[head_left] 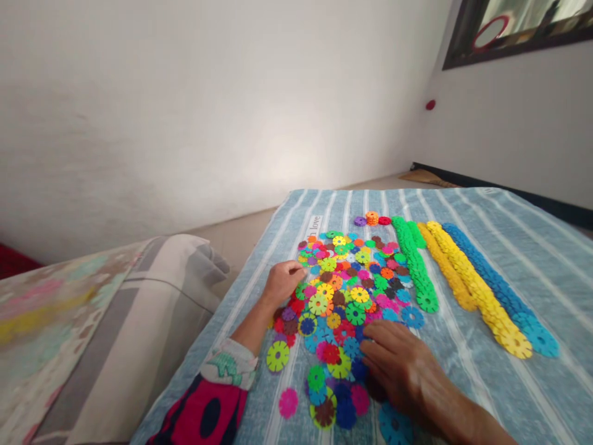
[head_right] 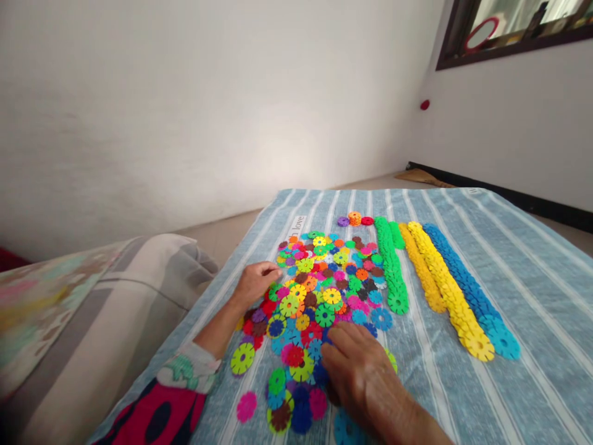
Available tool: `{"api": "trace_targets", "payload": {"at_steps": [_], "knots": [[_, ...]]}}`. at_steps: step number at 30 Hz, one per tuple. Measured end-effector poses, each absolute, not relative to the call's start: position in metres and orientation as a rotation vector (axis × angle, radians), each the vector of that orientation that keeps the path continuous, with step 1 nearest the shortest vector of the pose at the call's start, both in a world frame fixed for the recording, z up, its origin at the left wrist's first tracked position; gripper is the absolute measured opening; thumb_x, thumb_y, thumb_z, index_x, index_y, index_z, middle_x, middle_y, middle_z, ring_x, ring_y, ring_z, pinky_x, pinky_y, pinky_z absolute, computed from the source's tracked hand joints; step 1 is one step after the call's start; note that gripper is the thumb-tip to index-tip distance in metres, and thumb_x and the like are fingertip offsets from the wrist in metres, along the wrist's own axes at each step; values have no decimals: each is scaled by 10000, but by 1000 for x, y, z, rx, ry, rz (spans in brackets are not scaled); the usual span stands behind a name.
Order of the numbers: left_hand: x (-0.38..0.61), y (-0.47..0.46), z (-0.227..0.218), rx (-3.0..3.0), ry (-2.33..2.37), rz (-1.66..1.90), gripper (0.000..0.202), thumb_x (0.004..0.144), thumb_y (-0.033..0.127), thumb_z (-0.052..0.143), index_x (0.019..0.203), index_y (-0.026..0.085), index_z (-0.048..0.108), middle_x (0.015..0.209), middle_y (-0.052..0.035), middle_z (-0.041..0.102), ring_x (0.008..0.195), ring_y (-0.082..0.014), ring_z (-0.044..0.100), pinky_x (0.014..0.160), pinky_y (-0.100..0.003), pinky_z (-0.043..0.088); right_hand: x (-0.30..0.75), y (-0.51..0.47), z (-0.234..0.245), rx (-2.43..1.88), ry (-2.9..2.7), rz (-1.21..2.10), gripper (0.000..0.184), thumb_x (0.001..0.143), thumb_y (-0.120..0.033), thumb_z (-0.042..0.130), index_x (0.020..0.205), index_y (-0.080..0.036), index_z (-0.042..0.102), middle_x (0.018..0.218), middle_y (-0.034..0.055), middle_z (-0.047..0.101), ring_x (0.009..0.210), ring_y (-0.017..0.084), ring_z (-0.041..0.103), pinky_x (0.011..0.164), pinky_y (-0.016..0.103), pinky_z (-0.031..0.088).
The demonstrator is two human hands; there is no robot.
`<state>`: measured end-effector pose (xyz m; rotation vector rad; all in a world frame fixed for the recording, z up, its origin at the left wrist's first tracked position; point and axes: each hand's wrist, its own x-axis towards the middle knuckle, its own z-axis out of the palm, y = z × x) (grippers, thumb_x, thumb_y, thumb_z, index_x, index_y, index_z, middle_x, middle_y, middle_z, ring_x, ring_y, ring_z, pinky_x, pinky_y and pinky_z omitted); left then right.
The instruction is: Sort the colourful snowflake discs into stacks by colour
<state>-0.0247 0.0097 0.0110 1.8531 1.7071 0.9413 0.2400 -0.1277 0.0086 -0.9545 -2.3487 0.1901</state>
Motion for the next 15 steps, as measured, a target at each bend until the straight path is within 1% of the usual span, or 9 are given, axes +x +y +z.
{"api": "trace_targets", "payload": {"at_steps": [3,5,7,9,12,15], "knots": [[-25,10,6,1838,1731,974,292,731,385,547,717,136,699,622,-1,631,608,-137,538,591,-239,393,218,-121,9,-928,-2386,203,148,925,-177,492,921,-207,637,1027,71,642,1058,236,552,896,397,466],[-24,10,4,1830,1732,986,292,735,380,542,715,134,697,613,5,623,595,-129,527,586,-235,388,206,-116,9,-924,-2442,213,94,897,-225,574,963,-222,640,1119,69,626,1155,264,508,947,436,445],[-24,9,3,1828,1732,991,287,735,373,542,710,132,696,607,8,616,587,-123,519,585,-232,386,201,-109,6,-941,-2490,204,100,869,-261,626,956,-214,641,1171,81,609,1208,290,475,972,472,428],[-24,9,3,1843,1730,993,284,737,372,544,708,134,694,617,5,621,598,-125,526,592,-232,387,204,-101,1,-988,-2495,176,100,867,-261,629,945,-200,641,1193,92,600,1229,299,459,986,485,420],[-24,11,1,1881,1730,993,267,733,369,547,697,146,689,639,1,636,630,-135,548,613,-234,397,218,-87,-7,-1105,-2423,80,130,884,-262,600,979,-189,653,1212,112,591,1217,312,469,982,494,428],[-24,14,-1,1878,1732,1002,243,723,354,541,690,161,685,637,6,640,627,-139,559,613,-235,407,230,-79,-12,-1223,-2297,-24,159,906,-270,563,981,-182,671,1160,138,603,1155,314,511,949,497,452]]}}
